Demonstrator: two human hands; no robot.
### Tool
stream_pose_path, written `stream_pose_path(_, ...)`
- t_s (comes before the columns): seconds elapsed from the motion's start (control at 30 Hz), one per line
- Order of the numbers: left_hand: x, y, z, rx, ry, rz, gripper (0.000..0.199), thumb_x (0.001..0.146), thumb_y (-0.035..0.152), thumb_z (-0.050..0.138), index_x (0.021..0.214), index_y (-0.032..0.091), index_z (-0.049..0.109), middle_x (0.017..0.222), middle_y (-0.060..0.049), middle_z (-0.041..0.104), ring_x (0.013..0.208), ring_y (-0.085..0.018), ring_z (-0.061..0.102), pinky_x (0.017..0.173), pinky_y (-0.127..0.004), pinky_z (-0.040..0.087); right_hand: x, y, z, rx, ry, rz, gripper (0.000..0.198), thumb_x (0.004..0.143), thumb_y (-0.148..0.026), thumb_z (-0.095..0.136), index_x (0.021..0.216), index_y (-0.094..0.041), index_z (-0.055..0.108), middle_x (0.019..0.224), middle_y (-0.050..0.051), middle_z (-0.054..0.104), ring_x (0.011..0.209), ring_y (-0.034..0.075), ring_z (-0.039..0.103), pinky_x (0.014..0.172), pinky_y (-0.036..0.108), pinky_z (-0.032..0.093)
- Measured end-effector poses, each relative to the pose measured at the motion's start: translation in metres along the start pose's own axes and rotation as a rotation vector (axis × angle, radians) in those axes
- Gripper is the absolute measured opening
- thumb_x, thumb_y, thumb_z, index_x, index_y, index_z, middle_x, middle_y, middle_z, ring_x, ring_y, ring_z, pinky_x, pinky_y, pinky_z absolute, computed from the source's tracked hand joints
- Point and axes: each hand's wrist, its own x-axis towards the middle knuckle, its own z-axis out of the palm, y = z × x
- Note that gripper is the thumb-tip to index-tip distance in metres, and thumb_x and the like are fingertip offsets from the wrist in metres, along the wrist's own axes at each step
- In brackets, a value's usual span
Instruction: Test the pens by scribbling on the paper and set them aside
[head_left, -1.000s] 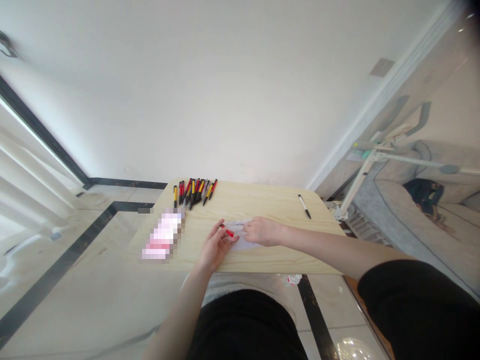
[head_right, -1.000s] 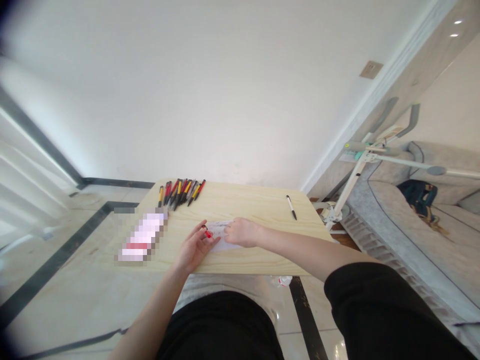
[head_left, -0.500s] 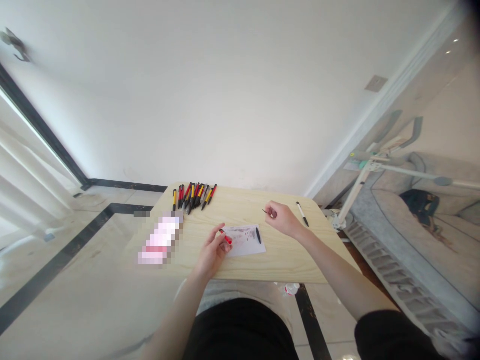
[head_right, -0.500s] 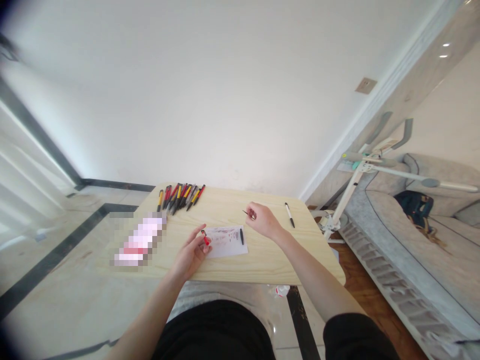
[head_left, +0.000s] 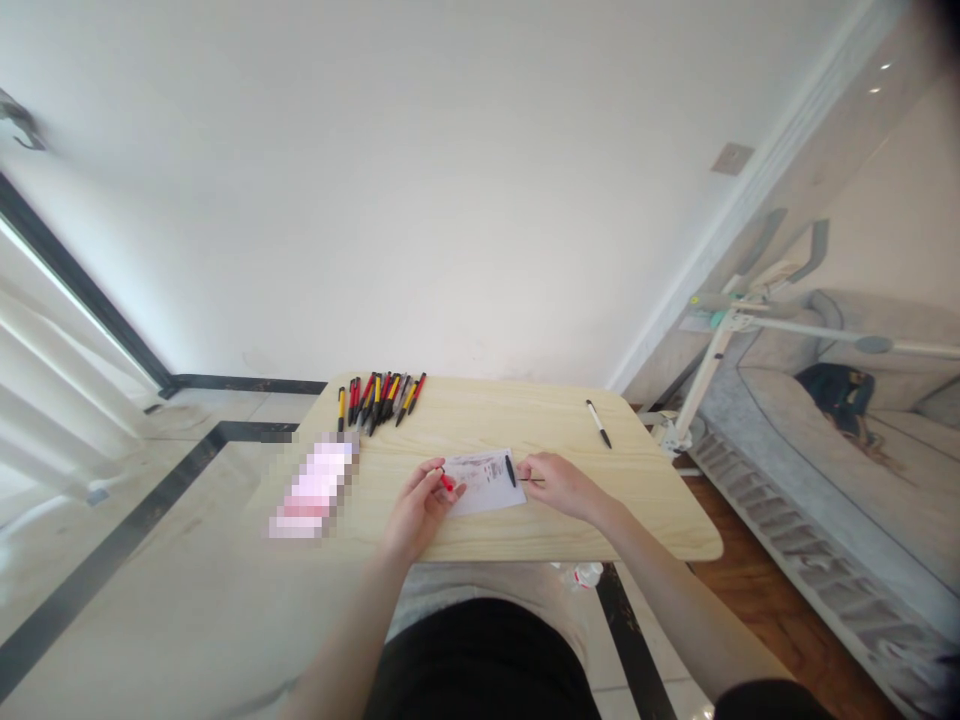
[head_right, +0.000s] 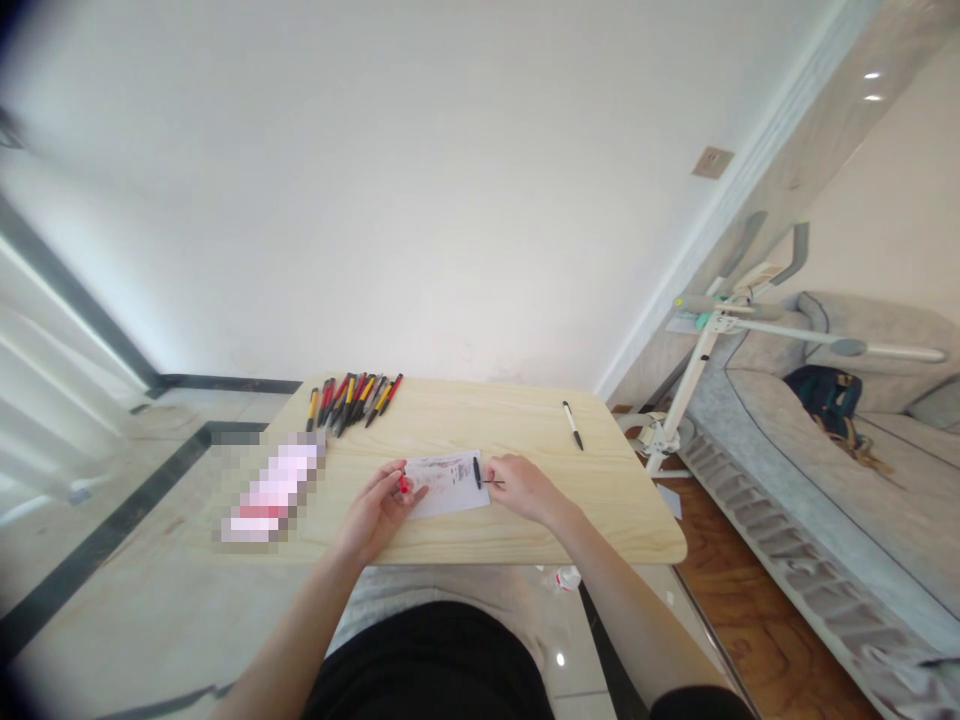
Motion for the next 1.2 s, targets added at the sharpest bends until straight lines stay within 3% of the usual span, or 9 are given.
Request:
stream_pose_path(0.43,0.001,0.0,-0.001,-0.027,-0.01,0.015,0.016,0.073,0.018,0.059,0.088,0.018,0.054,0.063,0.003,0.059,0.054,-0.007,0.055,0.089,-0.04,0.04,-0.008,-0.007,0.005,-0.203,-0.056,-0.074,0.008,0.072,-0.012,0.05,0.074,-0.017,0.056,0.072,0.003,0.059,0.074,0.016,0.053,0.071,0.026,0.035)
stream_pose_path(1.2,0.002,0.0,-0.006,-0.022,0.001,-0.026,0.017,0.078,0.016,0.053,0.094,0.019,0.051,0.069,0.001,0.063,0.064,-0.013,0.061,0.089,-0.051,0.038,-0.017,-0.025,0.012,-0.427,-0.106,0.064,0.008,0.075,-0.015,0.048,0.078,-0.017,0.055,0.071,0.004,0.059,0.068,0.016,0.052,0.063,0.025,0.031)
